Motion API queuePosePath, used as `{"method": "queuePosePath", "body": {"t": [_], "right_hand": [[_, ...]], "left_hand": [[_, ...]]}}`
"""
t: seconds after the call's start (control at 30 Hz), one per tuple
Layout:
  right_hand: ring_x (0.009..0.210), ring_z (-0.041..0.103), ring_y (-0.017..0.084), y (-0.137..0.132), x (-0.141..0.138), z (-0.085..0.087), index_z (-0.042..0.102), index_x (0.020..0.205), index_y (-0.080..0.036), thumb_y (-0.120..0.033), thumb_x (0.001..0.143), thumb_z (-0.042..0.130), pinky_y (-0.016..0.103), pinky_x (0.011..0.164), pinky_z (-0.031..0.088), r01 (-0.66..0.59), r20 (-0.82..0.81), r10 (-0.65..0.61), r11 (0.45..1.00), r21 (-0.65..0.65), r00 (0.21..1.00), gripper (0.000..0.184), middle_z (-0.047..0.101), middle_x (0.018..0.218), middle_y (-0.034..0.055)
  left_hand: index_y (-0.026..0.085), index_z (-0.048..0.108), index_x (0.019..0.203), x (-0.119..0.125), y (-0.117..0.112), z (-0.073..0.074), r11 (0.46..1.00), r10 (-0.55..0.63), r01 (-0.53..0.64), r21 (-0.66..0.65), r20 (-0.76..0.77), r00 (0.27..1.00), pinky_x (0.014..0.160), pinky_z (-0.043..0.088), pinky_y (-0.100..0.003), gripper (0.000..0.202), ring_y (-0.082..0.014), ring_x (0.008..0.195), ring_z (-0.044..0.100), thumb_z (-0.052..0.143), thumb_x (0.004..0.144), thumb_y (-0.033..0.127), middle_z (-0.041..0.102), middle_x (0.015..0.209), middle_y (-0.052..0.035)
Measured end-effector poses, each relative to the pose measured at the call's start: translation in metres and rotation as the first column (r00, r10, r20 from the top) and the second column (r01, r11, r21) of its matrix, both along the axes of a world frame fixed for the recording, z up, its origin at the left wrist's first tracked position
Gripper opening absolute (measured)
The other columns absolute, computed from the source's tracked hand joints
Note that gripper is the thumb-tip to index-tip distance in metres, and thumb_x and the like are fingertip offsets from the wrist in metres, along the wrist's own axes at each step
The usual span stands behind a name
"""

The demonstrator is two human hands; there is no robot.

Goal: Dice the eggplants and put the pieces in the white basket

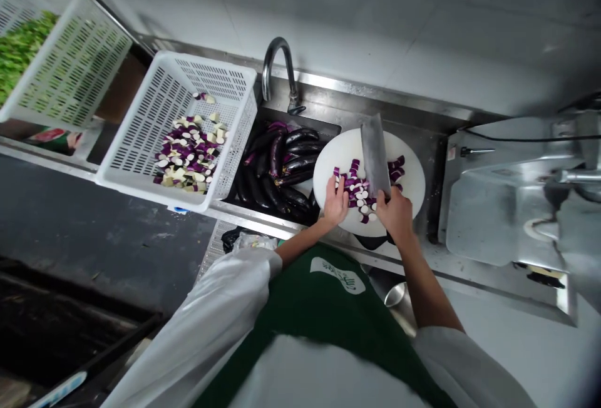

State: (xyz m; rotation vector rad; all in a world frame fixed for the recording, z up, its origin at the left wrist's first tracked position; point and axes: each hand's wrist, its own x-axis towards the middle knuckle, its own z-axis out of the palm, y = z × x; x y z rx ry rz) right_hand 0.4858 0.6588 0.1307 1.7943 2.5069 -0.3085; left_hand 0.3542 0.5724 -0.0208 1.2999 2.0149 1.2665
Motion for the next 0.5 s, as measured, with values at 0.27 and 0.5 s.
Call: {"method": "queuePosePath", "body": {"t": [0.27,0.5], "right_hand": [[0.088,0.065,0.026,-0.013,0.03,-0.013,0.061,0.11,-0.018,-0.037,0.094,0.054,0.03,0.073,0.035,0.053,-0.064,-0.047,0.994,0.097,0.997,0.025,0.072,0.094,0.0096],[0.09,0.062,0.026,-0.021,0.052,-0.039,0.059,0.09,-0.02,-0.032,0.087,0.065,0.031,0.074,0.037,-0.097,-0.054,0.106,0.984,0.147,0.993,0.013,0.068,0.086,0.0086]], "left_hand": [[0.019,0.027,0.162,-0.019,-0.006,0.004,0.999,0.037,-0.038,0.012,0.084,0.996,0.132,0.022,-0.045,0.058,-0.0235,0.16,0.02,0.024,0.11,0.047,0.022,0.17,-0.0139],[0.019,0.031,0.161,-0.029,-0.022,0.054,0.971,0.036,-0.013,0.239,-0.093,0.995,0.128,0.026,-0.055,0.054,-0.0282,0.156,0.03,0.024,0.11,0.035,0.041,0.162,-0.0167]]}}
